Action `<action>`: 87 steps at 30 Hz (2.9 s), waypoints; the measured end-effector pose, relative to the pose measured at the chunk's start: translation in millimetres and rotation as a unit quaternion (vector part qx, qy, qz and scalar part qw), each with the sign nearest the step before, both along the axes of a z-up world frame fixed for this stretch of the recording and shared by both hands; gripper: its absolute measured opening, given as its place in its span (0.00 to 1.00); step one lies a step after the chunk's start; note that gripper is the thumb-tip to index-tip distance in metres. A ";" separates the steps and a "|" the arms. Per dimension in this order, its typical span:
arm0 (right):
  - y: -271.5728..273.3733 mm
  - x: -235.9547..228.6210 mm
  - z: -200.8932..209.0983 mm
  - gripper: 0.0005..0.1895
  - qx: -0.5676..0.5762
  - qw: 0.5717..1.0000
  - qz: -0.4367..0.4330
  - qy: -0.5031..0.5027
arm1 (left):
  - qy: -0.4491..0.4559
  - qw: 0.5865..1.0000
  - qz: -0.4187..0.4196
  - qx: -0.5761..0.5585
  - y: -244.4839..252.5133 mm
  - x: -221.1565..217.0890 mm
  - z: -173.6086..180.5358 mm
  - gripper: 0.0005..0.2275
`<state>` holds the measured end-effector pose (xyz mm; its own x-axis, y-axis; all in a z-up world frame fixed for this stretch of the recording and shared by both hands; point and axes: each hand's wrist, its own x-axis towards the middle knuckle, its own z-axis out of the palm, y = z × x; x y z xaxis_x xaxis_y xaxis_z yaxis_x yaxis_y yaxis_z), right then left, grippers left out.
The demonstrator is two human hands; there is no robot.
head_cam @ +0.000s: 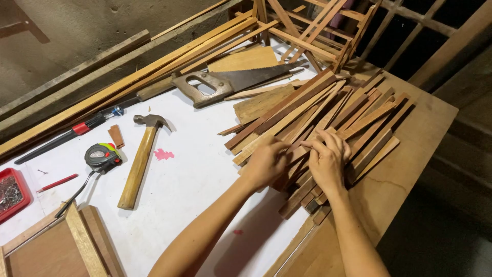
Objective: Measure, assemble, hammer, and sand thin wooden frame strips on a workbench.
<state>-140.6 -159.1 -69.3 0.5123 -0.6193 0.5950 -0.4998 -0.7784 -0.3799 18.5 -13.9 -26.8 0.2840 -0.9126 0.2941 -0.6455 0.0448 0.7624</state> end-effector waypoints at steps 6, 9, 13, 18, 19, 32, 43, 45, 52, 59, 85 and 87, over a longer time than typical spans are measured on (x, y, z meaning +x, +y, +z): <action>8.1 11.2 19.2 0.14 0.020 1.000 0.013 0.007 | -0.065 0.971 0.049 0.223 12.2 -3.1 37.5 0.11; 17.2 18.4 30.5 0.18 0.015 0.997 0.069 0.011 | -0.046 0.974 0.083 0.204 8.1 -3.5 30.1 0.10; 21.8 17.3 33.9 0.18 0.030 0.997 0.063 0.028 | -0.068 0.984 0.092 0.135 8.1 -2.1 23.3 0.09; 17.9 12.4 31.1 0.13 0.088 0.994 0.033 0.062 | -0.080 0.989 0.079 0.101 15.9 -3.8 40.7 0.12; 17.5 12.7 30.0 0.13 0.088 0.994 0.033 0.062 | -0.080 0.989 0.079 0.100 16.0 0.1 37.8 0.12; 15.7 9.1 20.5 0.11 0.065 0.996 0.047 0.030 | -0.375 0.907 0.121 0.145 -6.1 15.1 -22.2 0.09; 27.0 13.4 22.6 0.11 0.065 0.997 0.046 0.023 | -0.173 0.965 0.138 0.139 1.4 18.1 -0.5 0.04; 29.4 15.2 22.9 0.11 0.054 0.997 0.055 0.031 | -0.111 0.983 0.143 -0.023 8.1 21.8 10.6 0.08; 31.0 11.6 27.5 0.15 0.096 0.991 0.072 0.056 | 0.119 0.962 0.149 0.197 -0.8 17.9 27.0 0.13; 27.2 11.2 21.7 0.16 0.100 0.991 0.071 0.048 | -0.065 0.976 0.119 0.171 10.4 2.4 37.9 0.18; 43.4 34.7 31.8 0.20 0.063 0.989 0.092 0.098 | -0.060 0.983 0.171 0.023 19.7 9.8 11.6 0.06; 43.2 35.6 36.4 0.20 0.080 0.987 0.092 0.105 | -0.107 0.980 0.159 0.056 27.8 3.4 32.2 0.04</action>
